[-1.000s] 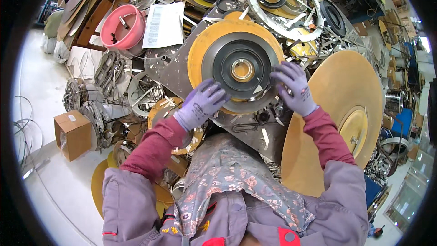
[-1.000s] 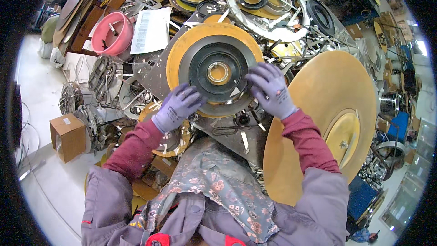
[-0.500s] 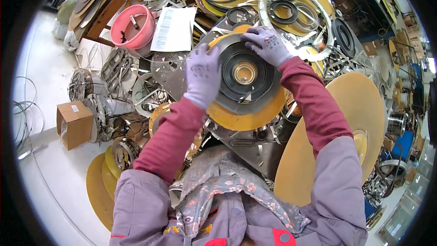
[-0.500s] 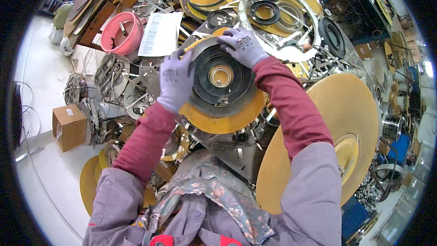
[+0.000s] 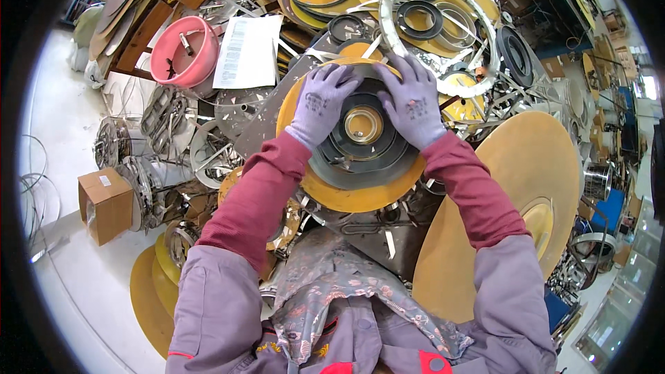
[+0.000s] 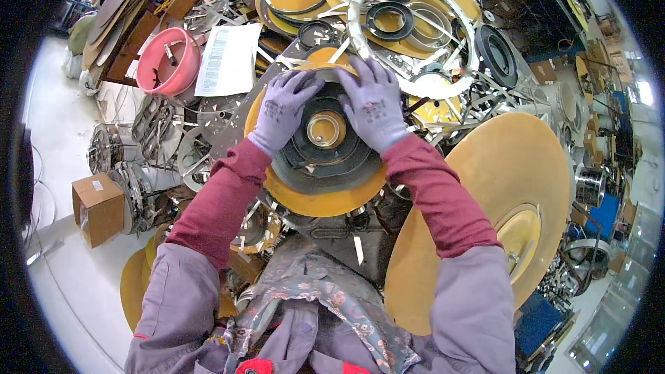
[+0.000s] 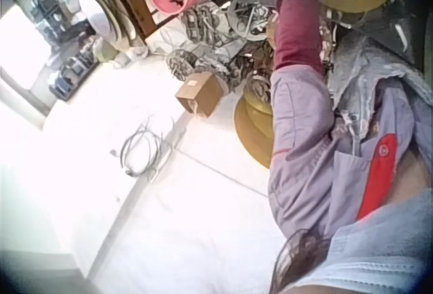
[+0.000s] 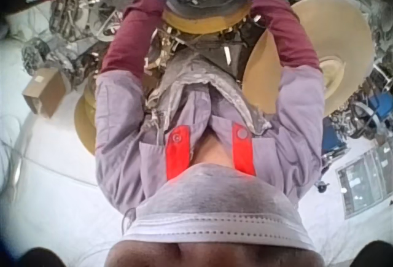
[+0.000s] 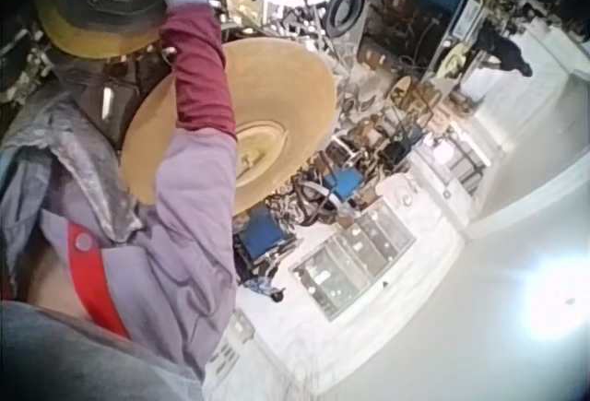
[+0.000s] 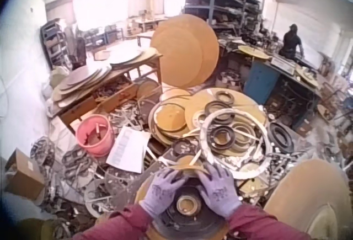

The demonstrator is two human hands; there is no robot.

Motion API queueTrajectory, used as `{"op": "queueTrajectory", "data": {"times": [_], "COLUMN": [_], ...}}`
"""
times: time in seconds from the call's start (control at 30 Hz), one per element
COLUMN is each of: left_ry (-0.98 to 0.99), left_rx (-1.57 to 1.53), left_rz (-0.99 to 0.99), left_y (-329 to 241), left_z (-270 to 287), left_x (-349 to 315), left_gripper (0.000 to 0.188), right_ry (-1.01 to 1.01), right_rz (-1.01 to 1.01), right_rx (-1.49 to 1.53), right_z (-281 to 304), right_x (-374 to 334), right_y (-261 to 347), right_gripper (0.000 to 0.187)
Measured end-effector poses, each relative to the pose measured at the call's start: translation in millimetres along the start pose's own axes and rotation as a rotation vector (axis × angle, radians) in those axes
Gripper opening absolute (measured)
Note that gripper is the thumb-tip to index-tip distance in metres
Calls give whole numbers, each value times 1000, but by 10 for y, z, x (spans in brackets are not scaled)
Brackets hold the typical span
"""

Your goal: The person assembles speaker components by placing a black rubber ring onto a yellow circular base. They then use a metal ruler and a thin metal rod to adjust and align the ring on the base, ensuring it is centered and properly seated.

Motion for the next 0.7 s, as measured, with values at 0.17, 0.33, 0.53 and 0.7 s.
{"op": "queueTrajectory", "data": {"times": [0.17,0.33,0.53,0.7], "left_ry": [94,102,-86,-134], "left_rx": [-29,-96,-371,-381], "left_rz": [-31,51,274,285], "left_y": [-35,54,227,266], "left_z": [-42,-5,87,127], "left_x": [-79,-47,-57,-99], "left_gripper": [52,52,42,32], "right_ry": [109,121,132,117], "right_rz": [146,81,118,157], "right_rx": [10,132,160,142], "right_z": [-416,-501,-605,-616], "right_x": [232,273,441,506], "right_y": [-37,-95,-119,-68], "right_gripper": [48,48,53,54]}}
Point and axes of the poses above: each hand's wrist, its own x-axis towards the middle knuckle, its own z-axis out of the back of the hand, y = z × x, the point moved 7 cm from there along x, towards the middle knuckle, and after that the axes turned 7 degrees about z, right-handed, at the moved point
